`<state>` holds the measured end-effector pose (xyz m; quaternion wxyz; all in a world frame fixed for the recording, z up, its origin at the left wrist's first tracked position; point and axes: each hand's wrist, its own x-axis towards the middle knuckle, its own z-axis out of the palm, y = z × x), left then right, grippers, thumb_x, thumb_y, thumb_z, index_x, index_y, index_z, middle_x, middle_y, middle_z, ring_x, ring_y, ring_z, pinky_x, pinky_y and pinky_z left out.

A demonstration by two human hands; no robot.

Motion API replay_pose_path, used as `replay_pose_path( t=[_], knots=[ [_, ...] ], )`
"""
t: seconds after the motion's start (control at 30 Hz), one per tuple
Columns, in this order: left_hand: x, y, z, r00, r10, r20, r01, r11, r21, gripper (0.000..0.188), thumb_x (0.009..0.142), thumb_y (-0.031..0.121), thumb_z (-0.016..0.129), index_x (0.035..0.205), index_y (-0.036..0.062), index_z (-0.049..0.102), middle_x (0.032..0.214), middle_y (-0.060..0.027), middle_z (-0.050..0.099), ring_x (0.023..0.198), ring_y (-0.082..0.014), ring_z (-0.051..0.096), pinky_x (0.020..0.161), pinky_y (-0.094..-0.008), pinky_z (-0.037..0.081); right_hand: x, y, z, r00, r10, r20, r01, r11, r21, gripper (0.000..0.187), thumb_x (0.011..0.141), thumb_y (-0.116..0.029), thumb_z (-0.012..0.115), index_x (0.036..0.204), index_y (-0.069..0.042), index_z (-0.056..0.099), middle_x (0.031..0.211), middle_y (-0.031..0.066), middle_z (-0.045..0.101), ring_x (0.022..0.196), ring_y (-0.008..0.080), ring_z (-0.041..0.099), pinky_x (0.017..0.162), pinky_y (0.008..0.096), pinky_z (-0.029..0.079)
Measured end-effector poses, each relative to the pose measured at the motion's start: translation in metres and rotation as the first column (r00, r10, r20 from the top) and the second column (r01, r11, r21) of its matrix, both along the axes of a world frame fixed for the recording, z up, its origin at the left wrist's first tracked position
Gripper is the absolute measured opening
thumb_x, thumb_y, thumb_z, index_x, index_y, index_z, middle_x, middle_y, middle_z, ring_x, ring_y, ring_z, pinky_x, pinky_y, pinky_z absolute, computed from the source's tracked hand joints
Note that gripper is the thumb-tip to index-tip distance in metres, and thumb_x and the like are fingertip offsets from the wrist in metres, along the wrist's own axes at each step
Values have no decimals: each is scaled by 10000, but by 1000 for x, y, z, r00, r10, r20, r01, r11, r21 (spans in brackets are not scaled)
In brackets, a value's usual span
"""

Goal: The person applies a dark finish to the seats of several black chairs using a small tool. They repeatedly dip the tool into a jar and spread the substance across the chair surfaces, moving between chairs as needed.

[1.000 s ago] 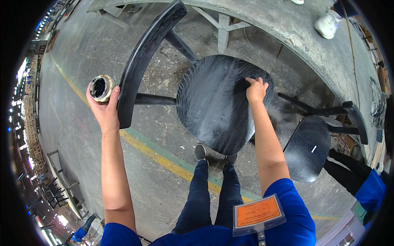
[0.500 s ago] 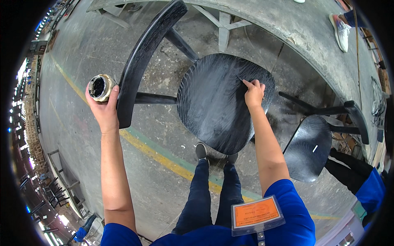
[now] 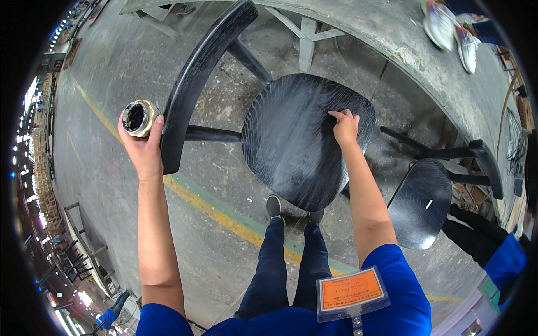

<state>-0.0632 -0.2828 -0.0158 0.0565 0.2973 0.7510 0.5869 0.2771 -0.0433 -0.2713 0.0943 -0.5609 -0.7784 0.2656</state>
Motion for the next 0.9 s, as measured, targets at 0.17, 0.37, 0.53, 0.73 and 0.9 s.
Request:
replay_pose_path(
  t=[0.17,0.37,0.53,0.73,0.9],
  knots=[
    [1,1,1,1000,7,-16,-7,1000,-8,694,795,43,786,1354,2,376,1223,-94,538,1124,-176,549,977,-316,450,2,3,6,989,-147,-8,147,989,12,418,824,40,532,1046,-235,755,1027,34,610,1026,302,500,926,394,463],
    [-1,1,1,1000,-5,-22,5,1000,-9,682,796,42,784,1347,2,383,1216,-93,542,1118,-174,553,974,-313,452,0,3,7,1000,-21,10,21,999,-44,433,811,47,518,1053,-226,751,1021,43,618,1032,320,500,939,394,459],
    [-1,2,1,1000,-3,-16,3,1000,8,655,804,27,773,1337,3,393,1209,-90,549,1106,-172,560,971,-309,453,4,-11,4,991,133,-30,-133,991,1,413,798,56,531,1028,-202,758,961,74,625,954,325,509,884,393,457],
    [0,3,3,1000,-11,9,11,1000,24,643,813,15,761,1334,-1,384,1204,-92,550,1103,-169,560,965,-307,454,46,-76,20,964,184,-191,-215,964,-156,406,807,80,537,1029,-179,756,925,97,608,877,322,507,866,389,434],
    [1,3,2,1000,-7,2,7,1000,22,636,814,7,758,1329,-3,386,1204,-93,549,1106,-165,558,964,-305,455,24,-120,22,960,230,-158,-233,972,-4,415,793,64,548,1051,-189,752,932,72,584,902,299,506,845,385,460]
  ],
)
